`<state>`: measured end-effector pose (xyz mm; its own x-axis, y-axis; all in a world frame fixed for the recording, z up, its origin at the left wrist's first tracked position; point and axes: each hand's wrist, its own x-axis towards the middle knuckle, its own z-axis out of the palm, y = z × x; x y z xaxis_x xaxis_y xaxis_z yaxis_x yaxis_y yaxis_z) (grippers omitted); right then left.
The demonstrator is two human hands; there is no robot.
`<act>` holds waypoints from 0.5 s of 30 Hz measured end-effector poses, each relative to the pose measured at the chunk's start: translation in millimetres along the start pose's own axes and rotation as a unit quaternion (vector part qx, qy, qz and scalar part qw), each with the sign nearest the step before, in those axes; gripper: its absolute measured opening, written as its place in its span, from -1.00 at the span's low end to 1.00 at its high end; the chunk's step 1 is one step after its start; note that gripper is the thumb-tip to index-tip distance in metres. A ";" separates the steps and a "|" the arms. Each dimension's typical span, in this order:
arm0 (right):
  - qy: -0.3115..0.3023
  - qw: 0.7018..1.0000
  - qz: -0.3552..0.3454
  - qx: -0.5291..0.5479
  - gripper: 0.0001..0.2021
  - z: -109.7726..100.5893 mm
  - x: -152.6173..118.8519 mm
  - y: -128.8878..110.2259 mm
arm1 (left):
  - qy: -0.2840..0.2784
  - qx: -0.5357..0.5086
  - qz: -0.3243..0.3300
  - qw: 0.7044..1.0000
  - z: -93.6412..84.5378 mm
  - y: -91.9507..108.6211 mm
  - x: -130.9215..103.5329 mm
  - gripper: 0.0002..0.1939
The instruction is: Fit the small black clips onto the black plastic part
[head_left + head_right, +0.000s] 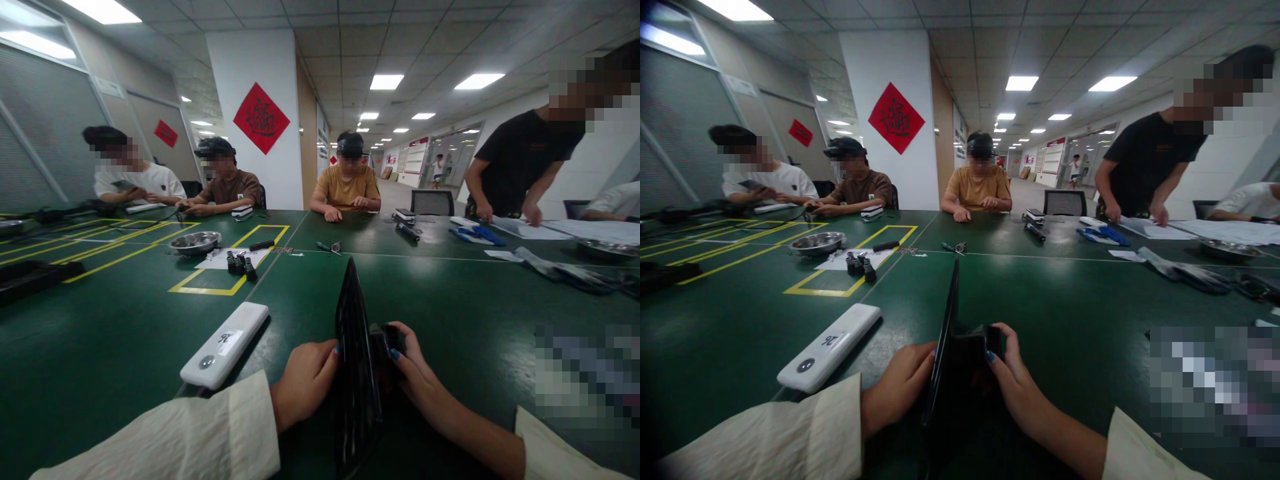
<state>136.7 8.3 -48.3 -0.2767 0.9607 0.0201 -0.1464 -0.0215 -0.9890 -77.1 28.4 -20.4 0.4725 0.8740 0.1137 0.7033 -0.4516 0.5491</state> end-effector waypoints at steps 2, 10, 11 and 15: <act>-0.001 1.000 -0.001 0.002 -0.49 -0.2 0.0 0.7 | -0.004 -0.001 0.004 1.000 -0.4 0.4 -0.5 -0.50; -0.006 1.000 -0.011 0.006 -0.51 -1.0 0.1 2.0 | 0.030 -0.036 -0.025 0.999 -3.0 6.4 1.5 -0.64; -0.007 1.000 -0.011 0.008 -0.51 -1.1 -0.1 1.8 | 0.029 -0.038 -0.024 0.999 -3.1 6.5 1.6 -0.65; -0.003 1.000 -0.004 0.001 -0.50 0.0 -1.1 -0.4 | 0.015 -0.030 -0.014 0.999 -2.8 5.0 0.8 -0.63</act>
<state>137.1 7.3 -47.9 -0.2810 0.9592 0.0292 -0.1515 -0.0143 -0.9884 -74.7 27.4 -15.3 0.4359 0.8918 0.1212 0.6829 -0.4154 0.6009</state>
